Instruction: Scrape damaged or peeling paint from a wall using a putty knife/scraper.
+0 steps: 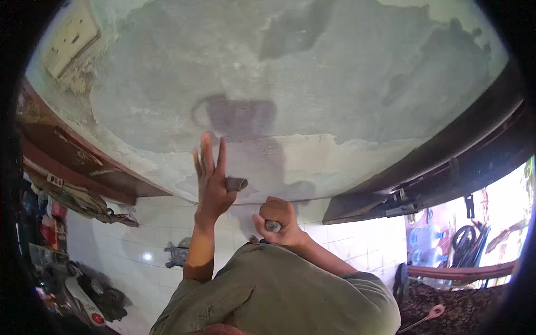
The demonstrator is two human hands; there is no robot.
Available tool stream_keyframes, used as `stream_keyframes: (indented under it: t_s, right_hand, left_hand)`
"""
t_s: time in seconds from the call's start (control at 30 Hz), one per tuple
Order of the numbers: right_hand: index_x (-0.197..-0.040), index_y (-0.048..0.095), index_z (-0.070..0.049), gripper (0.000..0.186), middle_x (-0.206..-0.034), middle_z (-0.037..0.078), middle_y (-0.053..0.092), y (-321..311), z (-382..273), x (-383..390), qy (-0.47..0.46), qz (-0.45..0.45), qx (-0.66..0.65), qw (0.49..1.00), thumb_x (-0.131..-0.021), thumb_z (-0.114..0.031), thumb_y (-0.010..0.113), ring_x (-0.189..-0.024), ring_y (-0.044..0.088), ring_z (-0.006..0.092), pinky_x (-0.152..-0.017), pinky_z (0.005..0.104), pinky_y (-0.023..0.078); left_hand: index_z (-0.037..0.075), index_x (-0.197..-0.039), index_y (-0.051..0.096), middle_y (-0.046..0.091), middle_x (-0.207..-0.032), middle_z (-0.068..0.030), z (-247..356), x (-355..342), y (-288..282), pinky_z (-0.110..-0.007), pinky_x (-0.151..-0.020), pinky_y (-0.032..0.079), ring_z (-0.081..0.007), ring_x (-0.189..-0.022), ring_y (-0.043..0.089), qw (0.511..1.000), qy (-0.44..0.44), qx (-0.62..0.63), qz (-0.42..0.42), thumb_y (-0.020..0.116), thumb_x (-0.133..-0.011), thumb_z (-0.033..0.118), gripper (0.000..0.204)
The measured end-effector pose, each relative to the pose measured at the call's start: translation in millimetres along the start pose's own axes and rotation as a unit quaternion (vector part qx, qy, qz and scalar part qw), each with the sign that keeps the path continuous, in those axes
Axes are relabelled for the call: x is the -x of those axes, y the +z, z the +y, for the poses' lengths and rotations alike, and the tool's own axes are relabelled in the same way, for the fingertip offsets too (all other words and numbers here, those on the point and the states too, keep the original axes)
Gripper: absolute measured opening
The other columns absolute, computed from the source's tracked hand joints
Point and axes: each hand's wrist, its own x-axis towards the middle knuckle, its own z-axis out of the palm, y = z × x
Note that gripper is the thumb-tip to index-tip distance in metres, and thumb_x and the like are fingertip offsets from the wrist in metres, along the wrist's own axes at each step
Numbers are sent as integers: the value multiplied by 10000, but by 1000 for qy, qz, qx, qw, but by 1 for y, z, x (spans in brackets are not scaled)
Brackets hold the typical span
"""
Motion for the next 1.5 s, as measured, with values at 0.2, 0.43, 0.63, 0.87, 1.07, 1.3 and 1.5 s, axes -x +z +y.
stream_keyframes:
  t_s: [0.2, 0.43, 0.63, 0.87, 1.07, 1.3, 1.5]
  right_hand:
    - [-649, 488, -50, 246, -586, 59, 479, 8, -20, 2, -77, 2, -44, 996, -765, 33, 688, -533, 468, 256, -568, 378, 341]
    - [-712, 581, -81, 185, -591, 26, 518, -21, -12, 25, -111, 158, 74, 978, -729, -53, 763, -504, 477, 227, -548, 351, 352]
    - [-1128, 705, -53, 416, -704, 39, 623, -43, -17, 18, 87, 106, 58, 989, -745, -148, 836, -613, 575, 194, -593, 329, 461]
    - [-1097, 743, -53, 308, -882, 89, 726, -69, -12, 9, 64, -55, -50, 995, -802, -111, 807, -710, 648, 178, -653, 304, 493]
    - [-961, 668, 1, 184, -850, 129, 703, -100, -4, 12, 95, -57, -81, 991, -856, -108, 771, -712, 692, 246, -659, 350, 539]
    - [-953, 675, -8, 158, -800, 133, 688, -151, 3, 17, 111, -72, -18, 991, -858, -114, 743, -689, 687, 272, -638, 351, 525]
    - [-987, 661, 4, 149, -813, 118, 668, -167, 11, 27, 113, -52, -71, 990, -880, -93, 702, -696, 612, 176, -664, 319, 502]
  left_hand:
    - [188, -1559, 368, 232, -1648, -149, -17, -8, 86, -619, -1204, 113, -372, -1515, 221, 977, 138, -126, -103, 703, -789, 172, 839]
    - [70, -1129, 679, 656, -1150, -71, 1, 28, 76, -503, -1110, 383, -245, -1127, 606, 941, 7, 314, -127, 672, -877, 51, 254]
    - [43, -1247, 582, 482, -857, 14, 48, 68, 63, -249, -749, 466, -91, -811, 483, 811, -142, 553, -131, 642, -856, -116, 427]
    - [75, -1529, 291, 593, -1186, -68, 77, 63, 48, -324, -954, 475, -174, -1093, 601, 834, -129, 507, -175, 766, -806, -26, 871]
    - [51, -1439, 372, 580, -1180, -104, 114, 48, 41, -368, -989, 435, -231, -1114, 576, 879, -74, 435, -183, 778, -818, 32, 742]
    - [60, -986, 620, 651, -976, -66, 128, 45, 78, -355, -949, 373, -239, -1025, 575, 909, -131, 393, -42, 769, -824, 85, 222]
    - [35, -895, 672, 696, -846, -97, 154, 34, 96, -314, -759, 496, -198, -800, 657, 906, -165, 361, 147, 799, -720, -69, 239]
